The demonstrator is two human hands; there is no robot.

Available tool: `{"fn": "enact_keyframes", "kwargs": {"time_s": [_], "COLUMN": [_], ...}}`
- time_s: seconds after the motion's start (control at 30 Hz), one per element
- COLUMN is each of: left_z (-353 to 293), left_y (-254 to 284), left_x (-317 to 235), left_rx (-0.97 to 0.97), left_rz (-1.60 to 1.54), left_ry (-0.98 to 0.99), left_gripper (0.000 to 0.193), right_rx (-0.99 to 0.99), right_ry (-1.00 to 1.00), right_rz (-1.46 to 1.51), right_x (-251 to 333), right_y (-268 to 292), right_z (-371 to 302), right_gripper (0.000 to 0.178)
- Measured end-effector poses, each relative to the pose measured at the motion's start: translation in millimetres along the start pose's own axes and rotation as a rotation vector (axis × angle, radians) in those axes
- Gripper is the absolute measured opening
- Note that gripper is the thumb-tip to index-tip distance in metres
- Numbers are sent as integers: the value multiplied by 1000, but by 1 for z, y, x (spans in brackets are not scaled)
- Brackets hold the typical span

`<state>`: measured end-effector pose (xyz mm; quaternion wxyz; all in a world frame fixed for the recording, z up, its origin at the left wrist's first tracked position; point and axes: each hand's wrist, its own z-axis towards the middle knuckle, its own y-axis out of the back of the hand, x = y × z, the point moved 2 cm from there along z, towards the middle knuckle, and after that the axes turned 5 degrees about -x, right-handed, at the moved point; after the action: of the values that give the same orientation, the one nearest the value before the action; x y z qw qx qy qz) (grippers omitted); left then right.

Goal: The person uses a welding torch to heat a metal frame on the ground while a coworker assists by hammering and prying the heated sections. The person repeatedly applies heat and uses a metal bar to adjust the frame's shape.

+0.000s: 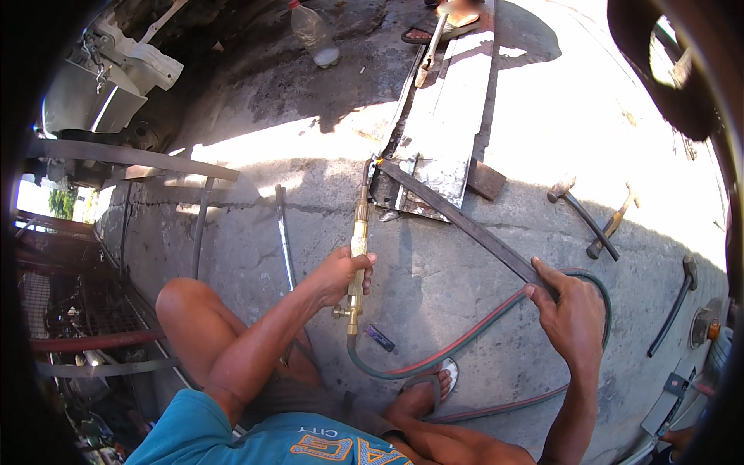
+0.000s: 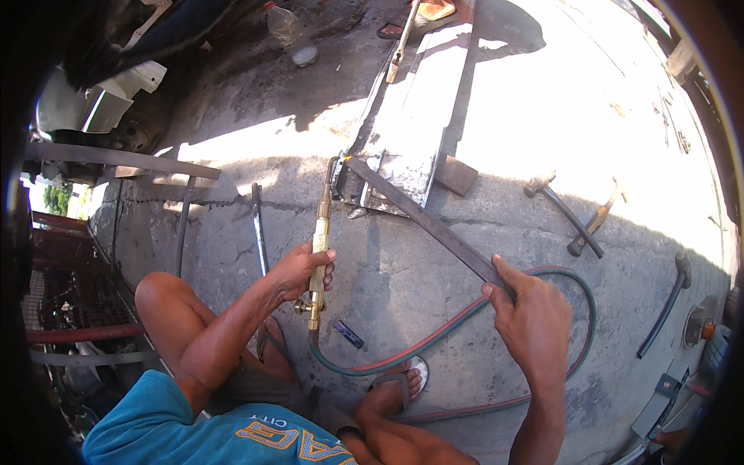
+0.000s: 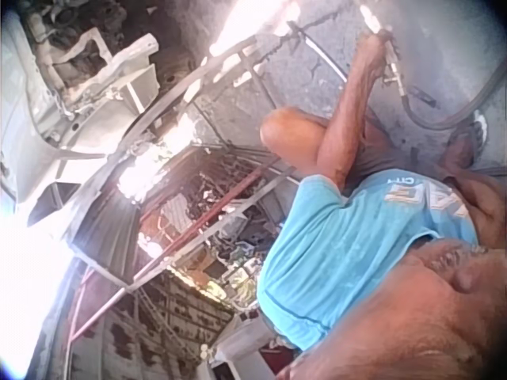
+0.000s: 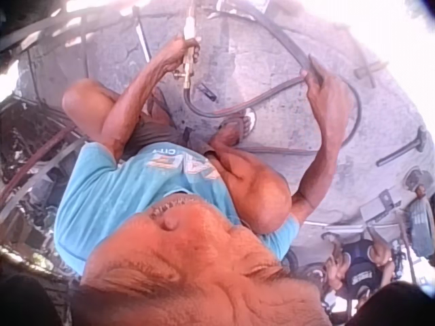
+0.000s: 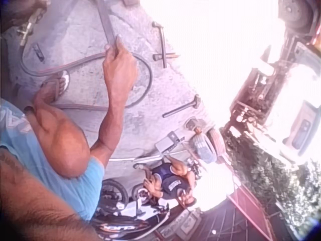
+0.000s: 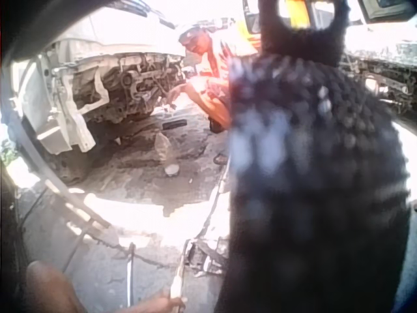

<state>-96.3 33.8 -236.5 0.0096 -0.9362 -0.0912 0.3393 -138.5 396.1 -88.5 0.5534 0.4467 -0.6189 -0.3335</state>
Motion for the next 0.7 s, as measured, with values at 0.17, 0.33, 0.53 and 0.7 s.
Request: {"fn": "enact_keyframes", "kwargs": {"time_s": [0.17, 0.33, 0.53, 0.7], "left_z": [-1, -3, -3, -2], "left_y": [2, 1, -1, 0], "left_x": [1, 0, 0, 2], "left_rx": [2, -4, -19, -30], "left_rz": [-3, 13, 18, 25], "left_ry": [-6, -6, -22, -9], "left_gripper": [25, 26, 22, 22], "right_rx": [23, 68, 52, 121], "right_ry": [-30, -82, -37, -93], "right_rz": [-6, 25, 42, 75], "right_x": [8, 8, 1, -1], "right_y": [5, 2, -8, -15], "right_z": [8, 11, 6, 3], "right_gripper": [43, 43, 42, 44]}}
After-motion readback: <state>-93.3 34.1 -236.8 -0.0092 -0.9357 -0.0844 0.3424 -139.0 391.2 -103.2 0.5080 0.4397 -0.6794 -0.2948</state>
